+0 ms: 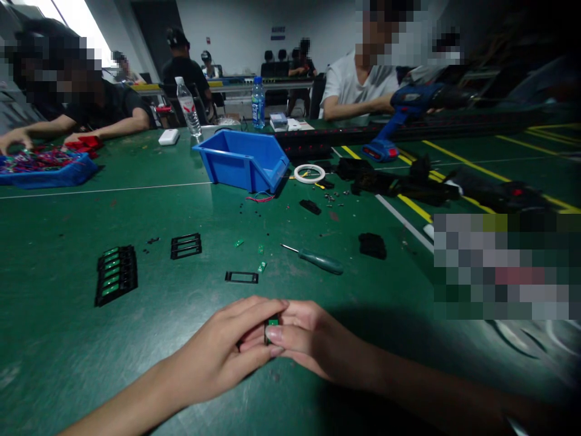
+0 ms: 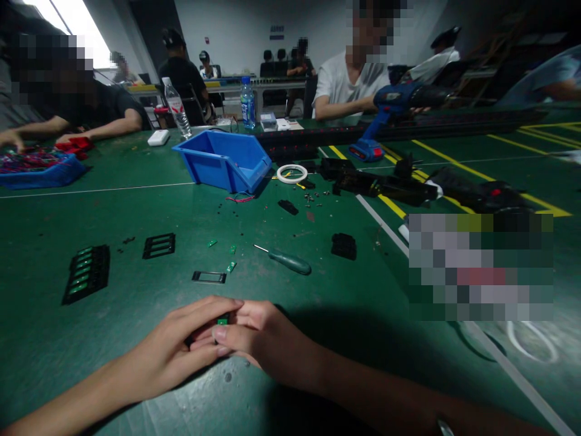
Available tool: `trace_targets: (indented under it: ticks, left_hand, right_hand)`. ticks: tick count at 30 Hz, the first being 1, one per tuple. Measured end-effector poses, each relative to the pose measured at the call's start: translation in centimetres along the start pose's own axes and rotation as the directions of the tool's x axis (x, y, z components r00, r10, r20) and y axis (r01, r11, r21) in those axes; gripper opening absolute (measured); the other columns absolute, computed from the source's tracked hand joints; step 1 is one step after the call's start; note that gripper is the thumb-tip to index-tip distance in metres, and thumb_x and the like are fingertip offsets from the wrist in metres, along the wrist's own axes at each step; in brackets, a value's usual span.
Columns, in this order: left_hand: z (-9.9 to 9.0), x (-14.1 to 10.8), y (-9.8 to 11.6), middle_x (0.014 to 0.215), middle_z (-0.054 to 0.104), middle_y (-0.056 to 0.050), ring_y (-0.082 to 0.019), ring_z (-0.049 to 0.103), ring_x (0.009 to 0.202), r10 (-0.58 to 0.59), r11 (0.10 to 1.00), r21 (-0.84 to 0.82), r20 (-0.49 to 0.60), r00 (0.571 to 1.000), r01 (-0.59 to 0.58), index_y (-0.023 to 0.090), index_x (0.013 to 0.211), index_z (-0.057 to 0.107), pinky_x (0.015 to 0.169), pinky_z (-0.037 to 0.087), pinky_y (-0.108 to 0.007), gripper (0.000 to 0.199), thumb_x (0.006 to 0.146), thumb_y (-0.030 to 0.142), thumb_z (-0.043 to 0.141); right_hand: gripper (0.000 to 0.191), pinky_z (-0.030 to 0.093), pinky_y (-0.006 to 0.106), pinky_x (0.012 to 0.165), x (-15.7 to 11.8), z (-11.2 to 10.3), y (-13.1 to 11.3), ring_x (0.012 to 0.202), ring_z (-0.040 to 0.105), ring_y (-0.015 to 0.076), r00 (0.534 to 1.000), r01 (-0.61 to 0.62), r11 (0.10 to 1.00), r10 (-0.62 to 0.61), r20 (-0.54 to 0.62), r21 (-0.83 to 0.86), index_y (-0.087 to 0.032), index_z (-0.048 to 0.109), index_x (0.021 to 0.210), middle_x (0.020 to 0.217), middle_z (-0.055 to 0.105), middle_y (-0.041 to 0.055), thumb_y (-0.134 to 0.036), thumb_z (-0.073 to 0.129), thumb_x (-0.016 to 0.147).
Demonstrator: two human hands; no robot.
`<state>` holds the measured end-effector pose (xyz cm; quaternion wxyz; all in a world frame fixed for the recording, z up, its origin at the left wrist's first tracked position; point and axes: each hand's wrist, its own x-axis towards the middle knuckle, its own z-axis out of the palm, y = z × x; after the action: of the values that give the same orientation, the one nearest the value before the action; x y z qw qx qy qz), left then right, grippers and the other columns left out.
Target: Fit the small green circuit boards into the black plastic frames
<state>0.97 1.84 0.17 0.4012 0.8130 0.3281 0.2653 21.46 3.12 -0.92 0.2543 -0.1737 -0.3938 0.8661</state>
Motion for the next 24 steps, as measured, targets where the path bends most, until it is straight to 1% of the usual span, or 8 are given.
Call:
trace_targets:
  ticks: [10, 15, 18, 24]
  left_hand:
    - [0.07, -0.02, 0.14, 0.123, 0.064, -0.005, -0.017, 0.062, 0.11, -0.009, 0.999, -0.048, -0.005, 1.0, 0.008, 0.029, 0.149, 0.046, 0.095, 0.049, -0.029, 0.055, 0.097, 0.021, 0.063]
    - [0.18, 0.0, -0.07, 0.121, 0.065, -0.006, -0.018, 0.062, 0.109, 0.004, 0.998, -0.063, -0.016, 1.0, -0.005, 0.027, 0.148, 0.048, 0.094, 0.05, -0.03, 0.054, 0.097, 0.02, 0.064]
    - [0.26, -0.04, -0.12, 0.119, 0.065, -0.007, -0.019, 0.063, 0.108, 0.006, 0.998, -0.057, -0.014, 1.0, -0.007, 0.026, 0.148, 0.048, 0.093, 0.051, -0.032, 0.054, 0.097, 0.02, 0.063]
    - [0.29, -0.18, -0.2, 0.12, 0.065, -0.007, -0.019, 0.063, 0.109, 0.019, 0.998, -0.057, -0.025, 1.0, -0.02, 0.028, 0.149, 0.047, 0.094, 0.05, -0.032, 0.056, 0.096, 0.019, 0.064]
  right_hand:
    - [0.02, 0.051, 0.037, 0.096, 0.19, 0.18, 0.07, 0.096, 0.071, 0.0193, 0.997, -0.011, 0.999, 0.008, -0.075, -0.046, -0.018, 0.074, 0.11, 0.103, 0.074, 0.0094, -0.024, 0.066, 0.094]
    - [0.024, 0.05, 0.037, 0.098, 0.1, 0.12, 0.14, 0.099, 0.071, 0.0194, 0.996, -0.017, 0.998, 0.011, -0.085, -0.064, -0.017, 0.073, 0.115, 0.106, 0.074, 0.0098, -0.026, 0.067, 0.093]
    - [0.026, 0.049, 0.037, 0.1, 0.01, 0.14, 0.14, 0.101, 0.071, 0.0189, 0.996, -0.022, 0.997, 0.016, -0.083, -0.069, -0.018, 0.072, 0.118, 0.107, 0.074, 0.0091, -0.023, 0.068, 0.092]
    - [0.026, 0.05, 0.037, 0.096, 0.05, 0.13, 0.11, 0.098, 0.071, 0.0195, 0.997, -0.002, 0.998, -0.004, -0.079, -0.069, -0.015, 0.072, 0.116, 0.105, 0.074, 0.0106, -0.024, 0.067, 0.093]
